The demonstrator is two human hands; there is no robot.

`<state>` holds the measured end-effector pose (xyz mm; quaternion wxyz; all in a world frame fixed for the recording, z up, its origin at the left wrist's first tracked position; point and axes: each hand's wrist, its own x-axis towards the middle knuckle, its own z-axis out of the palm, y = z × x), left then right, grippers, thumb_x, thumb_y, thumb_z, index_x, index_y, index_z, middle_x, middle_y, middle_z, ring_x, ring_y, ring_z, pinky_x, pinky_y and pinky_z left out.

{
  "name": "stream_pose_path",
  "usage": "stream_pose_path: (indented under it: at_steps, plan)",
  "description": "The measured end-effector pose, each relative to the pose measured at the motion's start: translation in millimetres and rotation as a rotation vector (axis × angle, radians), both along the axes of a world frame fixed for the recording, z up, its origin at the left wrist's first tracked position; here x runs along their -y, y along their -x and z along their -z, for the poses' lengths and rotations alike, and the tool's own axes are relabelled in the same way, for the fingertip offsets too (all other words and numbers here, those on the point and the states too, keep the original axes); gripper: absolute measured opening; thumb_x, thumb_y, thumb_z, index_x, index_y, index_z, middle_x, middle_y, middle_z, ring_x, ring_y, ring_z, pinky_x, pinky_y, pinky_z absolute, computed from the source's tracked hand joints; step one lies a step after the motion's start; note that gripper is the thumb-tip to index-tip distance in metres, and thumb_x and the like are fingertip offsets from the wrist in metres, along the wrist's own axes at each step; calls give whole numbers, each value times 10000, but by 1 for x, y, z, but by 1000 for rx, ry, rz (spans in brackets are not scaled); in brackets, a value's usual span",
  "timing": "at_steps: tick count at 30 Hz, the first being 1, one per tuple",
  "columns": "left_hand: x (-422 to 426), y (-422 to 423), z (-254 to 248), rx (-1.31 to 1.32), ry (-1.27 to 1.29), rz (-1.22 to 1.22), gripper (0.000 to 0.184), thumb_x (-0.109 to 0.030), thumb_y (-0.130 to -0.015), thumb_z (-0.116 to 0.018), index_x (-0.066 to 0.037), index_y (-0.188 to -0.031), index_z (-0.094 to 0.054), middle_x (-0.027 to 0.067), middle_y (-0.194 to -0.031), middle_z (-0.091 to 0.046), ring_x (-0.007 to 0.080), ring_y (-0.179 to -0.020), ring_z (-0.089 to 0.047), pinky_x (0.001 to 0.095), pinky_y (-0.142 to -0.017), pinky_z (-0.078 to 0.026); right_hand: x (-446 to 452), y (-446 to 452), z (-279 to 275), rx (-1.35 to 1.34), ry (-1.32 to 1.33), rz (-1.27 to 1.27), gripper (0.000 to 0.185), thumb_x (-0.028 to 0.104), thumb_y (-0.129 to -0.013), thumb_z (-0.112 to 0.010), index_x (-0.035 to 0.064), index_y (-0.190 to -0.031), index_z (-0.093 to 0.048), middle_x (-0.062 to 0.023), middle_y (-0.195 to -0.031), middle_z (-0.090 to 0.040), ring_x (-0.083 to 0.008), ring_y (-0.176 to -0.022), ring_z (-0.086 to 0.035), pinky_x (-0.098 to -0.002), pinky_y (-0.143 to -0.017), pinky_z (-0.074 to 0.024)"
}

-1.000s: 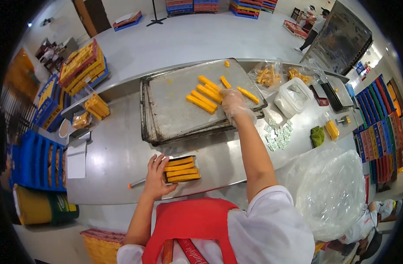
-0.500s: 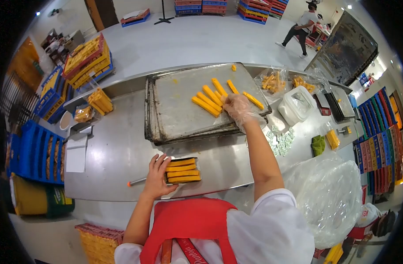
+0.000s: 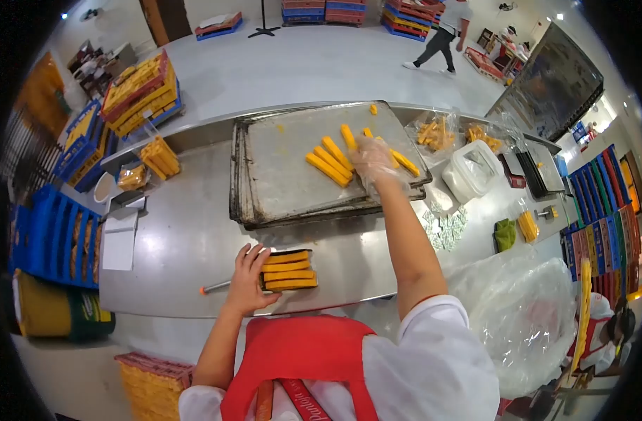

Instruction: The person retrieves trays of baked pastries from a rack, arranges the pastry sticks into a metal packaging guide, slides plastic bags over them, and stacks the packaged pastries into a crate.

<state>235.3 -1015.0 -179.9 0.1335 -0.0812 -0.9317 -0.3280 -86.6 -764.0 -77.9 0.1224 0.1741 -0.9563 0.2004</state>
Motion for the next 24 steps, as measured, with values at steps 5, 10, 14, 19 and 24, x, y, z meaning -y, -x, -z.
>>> stream_pose_path:
  at_steps: [5,10,14,19,24]
  plan:
    - [-1,-1,0,-16,-10,-6,1021,-274,-522,-877,-136,-1437,-445,156,-1466,-434,460,-1371,-311,533,-1135,-346,-5,-1,0,369,87,-13,425,317,-856,-616,31,-1166,-667,-242,-1036,-693,-375,-1050,-649,-444,-889,-503]
    - [-2,-1,1,-21,-3,-10,1012,-273,-530,-874,-136,-1437,-446,156,-1464,-433,456,-1373,-310,530,-1134,-349,31,-75,-27,230,-186,32,775,431,-788,-695,30,-1423,-504,-240,-1232,-641,-362,-1221,-577,-394,-1055,-437]
    - [-1,-3,1,-37,4,-11,1008,-279,-532,-875,-134,-1435,-453,157,-1467,-431,462,-1369,-314,528,-1130,-356,18,-91,-37,506,-170,98,826,422,-729,-751,38,-1414,-495,-247,-1355,-555,-355,-1244,-557,-397,-1044,-448]
    - [-3,-1,0,1,15,-35,1006,-292,-541,-880,-115,-1435,-454,170,-1476,-422,478,-1356,-324,546,-1124,-352,-24,-122,-17,409,-2,103,809,328,-672,-806,21,-1370,-538,-254,-1334,-558,-388,-1225,-556,-405,-1037,-453]
    - [0,-1,3,-14,40,-14,1006,-312,-543,-879,-81,-1426,-456,182,-1474,-421,485,-1349,-330,560,-1122,-344,-65,-143,38,470,769,-120,725,140,-623,-798,-65,-1285,-586,-169,-1347,-589,-302,-1212,-587,-383,-1043,-471]
